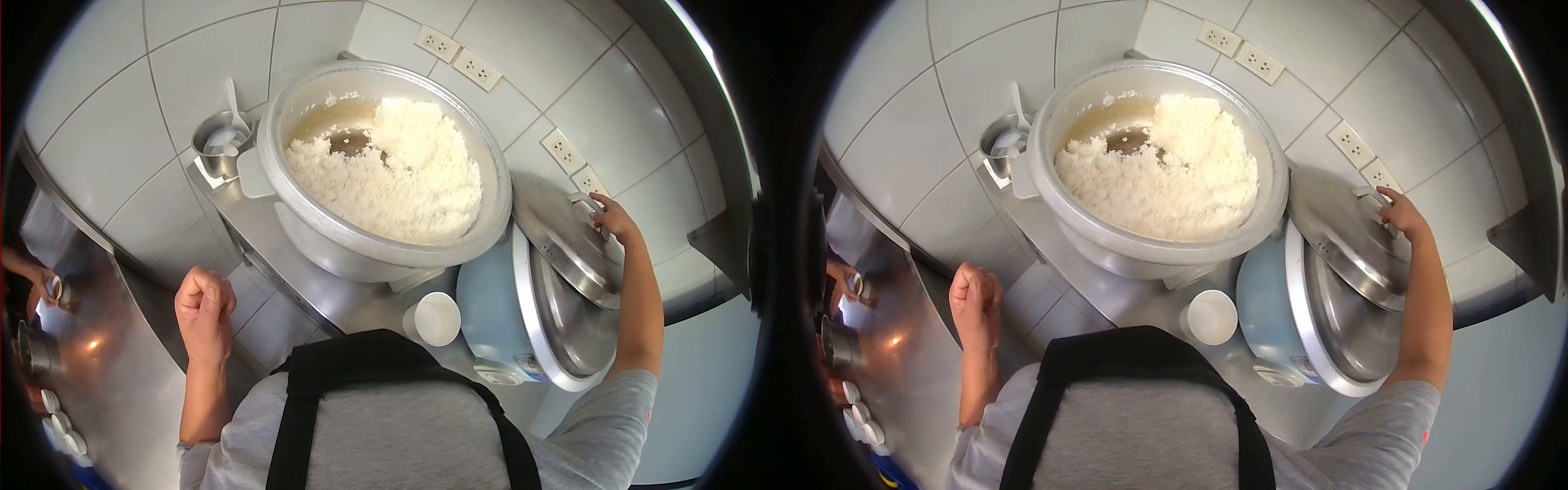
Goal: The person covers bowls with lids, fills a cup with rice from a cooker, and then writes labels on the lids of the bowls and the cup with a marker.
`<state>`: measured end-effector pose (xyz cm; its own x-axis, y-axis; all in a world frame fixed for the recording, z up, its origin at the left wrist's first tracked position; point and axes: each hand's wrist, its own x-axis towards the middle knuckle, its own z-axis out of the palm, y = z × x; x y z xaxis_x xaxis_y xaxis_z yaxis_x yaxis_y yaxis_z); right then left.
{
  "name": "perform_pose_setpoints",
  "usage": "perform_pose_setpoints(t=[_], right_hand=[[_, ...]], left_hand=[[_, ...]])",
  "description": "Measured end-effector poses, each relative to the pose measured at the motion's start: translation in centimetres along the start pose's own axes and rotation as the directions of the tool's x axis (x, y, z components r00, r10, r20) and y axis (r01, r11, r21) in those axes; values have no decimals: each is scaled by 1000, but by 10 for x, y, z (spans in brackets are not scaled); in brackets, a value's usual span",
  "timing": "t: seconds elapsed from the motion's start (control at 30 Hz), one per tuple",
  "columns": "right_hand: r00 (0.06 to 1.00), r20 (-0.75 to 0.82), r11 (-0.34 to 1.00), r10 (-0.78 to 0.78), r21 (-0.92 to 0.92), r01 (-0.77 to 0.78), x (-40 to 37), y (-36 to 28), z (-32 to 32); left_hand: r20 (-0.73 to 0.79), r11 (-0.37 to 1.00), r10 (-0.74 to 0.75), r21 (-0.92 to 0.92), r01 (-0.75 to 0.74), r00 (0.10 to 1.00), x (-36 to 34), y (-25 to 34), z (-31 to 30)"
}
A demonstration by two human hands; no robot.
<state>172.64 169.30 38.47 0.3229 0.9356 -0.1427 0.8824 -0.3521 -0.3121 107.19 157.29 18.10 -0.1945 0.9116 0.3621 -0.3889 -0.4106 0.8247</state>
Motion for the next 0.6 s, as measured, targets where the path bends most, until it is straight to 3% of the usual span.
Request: perform_pose_setpoints(t=[0.1,0.17,0.2,0.23,0.27,0.3,0.33,0.37,0.43,0.53,0.6], right_hand=[[992,-113,989,-57,-140,41,6,7,-3],[948,-246,941,-201,-316,117,7,14,-7],[893,-316,888,-321,-429,167,2,11,-13],[845,-364,859,-392,-474,195,-9,-7,-17],[737,-421,801,-529,-535,270,-27,-31,-16],[716,-432,799,-549,-523,298,-50,-62,-15],[690,-446,794,-571,-514,325,-74,-93,-11],[648,-417,748,-638,-538,390,-93,-116,-7],[582,-361,671,-729,-549,499,-136,-157,5],[505,-267,555,-821,-581,595,-211,-198,35],[468,-96,445,-879,-522,728,-257,-212,52]], left_hand=[[30,1000,1,5,-1,1000,-2,-2,-8],[-134,983,-183,-58,176,974,-8,-6,1],[-40,952,-292,85,294,956,-15,-20,7],[240,857,-503,15,515,831,-15,-26,18],[448,826,-564,291,483,694,-13,-52,31],[594,713,-673,362,601,441,-11,-87,45],[629,666,-718,492,561,300,-13,-113,68],[657,706,-704,609,361,270,-21,-150,88],[585,669,-742,679,303,328,-48,-203,130],[428,482,-855,865,139,294,-54,-183,184],[447,502,-806,864,48,389,-66,-206,194]])
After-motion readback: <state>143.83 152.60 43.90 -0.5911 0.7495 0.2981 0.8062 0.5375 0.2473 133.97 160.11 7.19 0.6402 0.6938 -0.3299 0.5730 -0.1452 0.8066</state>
